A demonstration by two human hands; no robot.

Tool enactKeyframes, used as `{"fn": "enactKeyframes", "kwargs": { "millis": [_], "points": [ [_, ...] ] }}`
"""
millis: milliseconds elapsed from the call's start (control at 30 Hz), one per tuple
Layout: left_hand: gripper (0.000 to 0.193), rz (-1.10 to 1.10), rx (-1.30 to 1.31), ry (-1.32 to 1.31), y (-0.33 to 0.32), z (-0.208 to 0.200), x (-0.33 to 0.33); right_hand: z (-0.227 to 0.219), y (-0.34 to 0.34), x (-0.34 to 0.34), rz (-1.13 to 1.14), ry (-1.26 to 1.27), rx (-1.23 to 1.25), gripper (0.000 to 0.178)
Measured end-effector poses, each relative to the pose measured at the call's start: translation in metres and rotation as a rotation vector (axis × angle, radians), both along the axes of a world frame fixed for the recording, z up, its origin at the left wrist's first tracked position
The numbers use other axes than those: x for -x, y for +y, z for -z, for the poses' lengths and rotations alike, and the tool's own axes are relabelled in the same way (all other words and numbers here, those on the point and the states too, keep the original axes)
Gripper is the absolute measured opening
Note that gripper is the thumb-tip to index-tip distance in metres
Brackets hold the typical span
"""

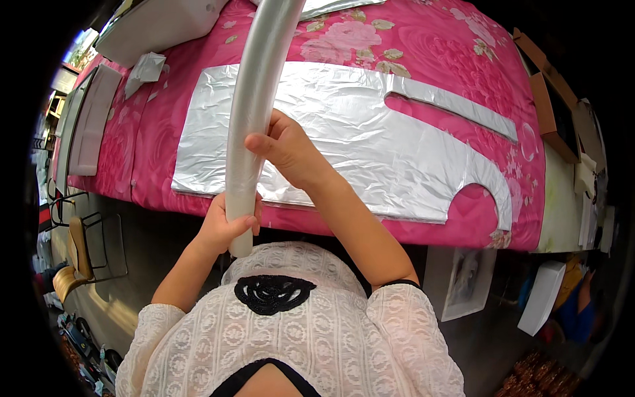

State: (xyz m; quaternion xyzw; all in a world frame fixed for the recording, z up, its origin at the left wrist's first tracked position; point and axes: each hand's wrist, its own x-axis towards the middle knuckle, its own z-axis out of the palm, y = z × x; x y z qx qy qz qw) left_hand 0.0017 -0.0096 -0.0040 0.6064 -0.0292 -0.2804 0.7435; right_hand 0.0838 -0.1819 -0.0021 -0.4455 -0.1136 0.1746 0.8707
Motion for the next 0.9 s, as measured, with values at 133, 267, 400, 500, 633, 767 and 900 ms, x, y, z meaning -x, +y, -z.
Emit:
{"fn": "enactKeyframes", "kwargs": {
  "millis": [133,267,400,500,633,767,900],
  "points": [
    [0.034,-0.102,-0.14,-0.078,-0.004,0.0,-0.003,0.003,-0.029,0.001,-0.035,0.052,0.082,0.048],
    [0.028,-0.166,-0.107,-0.053,-0.012,-0.005,-0.004,0.007,-0.038,0.012,-0.07,0.072,0.173,0.036],
    [0.034,-0.033,0.016,-0.006,-0.015,0.0,-0.005,0.015,-0.038,0.016,-0.022,0.055,0.194,0.034],
    [0.045,0.088,0.168,0.086,-0.016,-0.007,-0.009,0.005,-0.036,0.017,-0.118,0.046,0.062,0.035],
    [0.062,0.076,0.346,0.126,-0.017,-0.007,-0.014,-0.013,-0.04,0.024,-0.127,-0.028,0.107,0.035],
    [0.074,0.21,0.546,0.259,-0.007,0.019,-0.016,-0.017,-0.039,0.026,-0.151,-0.009,0.05,0.034],
    [0.078,0.609,0.924,0.433,0.0,0.044,-0.018,-0.022,-0.026,0.037,-0.188,0.023,0.14,0.035]
  ]
}}
